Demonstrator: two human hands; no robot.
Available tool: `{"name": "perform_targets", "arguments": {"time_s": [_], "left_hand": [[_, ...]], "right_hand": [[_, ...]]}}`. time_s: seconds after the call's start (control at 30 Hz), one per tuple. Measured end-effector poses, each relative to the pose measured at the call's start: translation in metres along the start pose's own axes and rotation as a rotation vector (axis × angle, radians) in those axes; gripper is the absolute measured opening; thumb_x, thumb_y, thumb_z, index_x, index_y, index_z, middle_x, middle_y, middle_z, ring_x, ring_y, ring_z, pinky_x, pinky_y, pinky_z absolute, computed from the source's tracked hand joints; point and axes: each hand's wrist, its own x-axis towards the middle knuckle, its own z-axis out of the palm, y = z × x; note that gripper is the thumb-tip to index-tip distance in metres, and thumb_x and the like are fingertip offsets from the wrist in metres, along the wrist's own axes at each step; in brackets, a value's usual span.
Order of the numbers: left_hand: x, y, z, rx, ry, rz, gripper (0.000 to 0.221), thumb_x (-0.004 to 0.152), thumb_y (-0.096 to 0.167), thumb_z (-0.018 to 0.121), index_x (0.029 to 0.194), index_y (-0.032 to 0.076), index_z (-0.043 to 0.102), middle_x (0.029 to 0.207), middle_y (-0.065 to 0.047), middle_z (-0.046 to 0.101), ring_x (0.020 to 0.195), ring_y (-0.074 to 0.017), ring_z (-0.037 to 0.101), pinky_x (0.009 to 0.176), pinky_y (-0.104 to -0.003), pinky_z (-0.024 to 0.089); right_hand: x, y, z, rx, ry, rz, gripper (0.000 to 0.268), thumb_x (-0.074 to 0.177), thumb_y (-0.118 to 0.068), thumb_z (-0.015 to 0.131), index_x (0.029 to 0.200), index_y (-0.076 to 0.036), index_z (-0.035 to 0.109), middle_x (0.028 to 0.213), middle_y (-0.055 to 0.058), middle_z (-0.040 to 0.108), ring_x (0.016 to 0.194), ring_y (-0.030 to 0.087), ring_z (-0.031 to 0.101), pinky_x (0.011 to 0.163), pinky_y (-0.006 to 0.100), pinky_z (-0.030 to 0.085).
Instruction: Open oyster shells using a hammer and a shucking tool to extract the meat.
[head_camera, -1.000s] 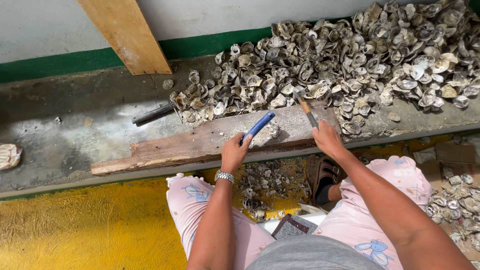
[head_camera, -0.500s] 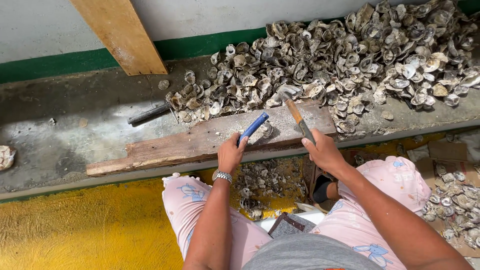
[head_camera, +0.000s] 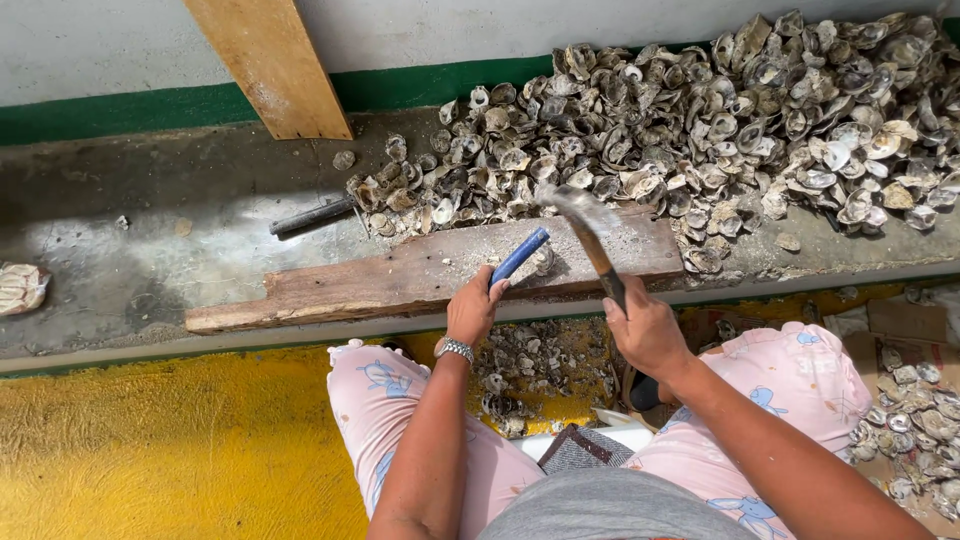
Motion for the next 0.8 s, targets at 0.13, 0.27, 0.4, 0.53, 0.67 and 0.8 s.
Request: {"name": "perform_targets", "arguments": {"time_s": [0.13,0.27,0.4,0.53,0.67,0.8], "left_hand": [[0.0,0.005,0.0,0.016,-0.021,-0.015,0.04,0.101,0.051,0.05,0.114,0.013,0.056,0.081,-0.018,0.069,0.076,-0.0416,0.067,0.068,-0.053,0.048],[0.001,-0.004,0.006,0.024,0.016,0.007,0.039,0.102,0.049,0.05,0.113,0.013,0.057,0.081,-0.02,0.069,0.078,-0.0442,0.066,0.068,-0.055,0.048],[0.004,-0.008,0.009,-0.028,0.029,0.009,0.039,0.102,0.049,0.05,0.112,0.013,0.059,0.078,-0.019,0.069,0.077,-0.0432,0.066,0.067,-0.054,0.047],[0.003,0.005,-0.003,-0.128,-0.028,-0.019,0.04,0.102,0.05,0.049,0.113,0.013,0.059,0.073,-0.015,0.068,0.071,-0.0382,0.067,0.065,-0.051,0.047],[-0.001,0.014,-0.008,-0.186,-0.059,0.006,0.041,0.1,0.051,0.05,0.117,0.014,0.059,0.071,-0.012,0.066,0.066,-0.0332,0.066,0.062,-0.048,0.048],[-0.004,0.012,0.008,-0.168,-0.078,0.125,0.041,0.1,0.05,0.052,0.117,0.013,0.06,0.072,-0.013,0.066,0.067,-0.0336,0.066,0.063,-0.047,0.048]], "right_hand": [[0.015,0.025,0.017,-0.326,-0.452,0.41,0.026,0.105,-0.028,0.047,0.11,-0.003,0.047,0.067,0.012,0.062,0.056,0.032,0.063,0.057,0.048,0.049],[0.018,0.063,0.026,-0.178,-0.345,0.422,0.024,0.105,-0.027,0.047,0.105,-0.004,0.051,0.071,0.017,0.063,0.059,0.037,0.061,0.057,0.051,0.05],[0.039,0.088,0.013,-0.386,-0.084,0.273,0.027,0.1,-0.027,0.059,0.111,-0.002,0.055,0.08,0.017,0.068,0.07,0.036,0.066,0.069,0.051,0.052],[0.048,0.131,0.026,-0.592,-0.155,0.358,0.039,0.095,-0.028,0.065,0.12,0.0,0.056,0.093,0.018,0.07,0.077,0.035,0.07,0.07,0.05,0.055],[0.057,0.131,0.04,-0.7,-0.061,0.243,0.038,0.093,-0.038,0.064,0.111,-0.005,0.061,0.097,0.017,0.068,0.087,0.034,0.068,0.078,0.049,0.053],[0.071,0.092,0.053,-0.337,-0.161,0.311,0.042,0.101,-0.045,0.058,0.1,-0.004,0.067,0.089,0.012,0.065,0.075,0.025,0.063,0.069,0.046,0.05]]}}
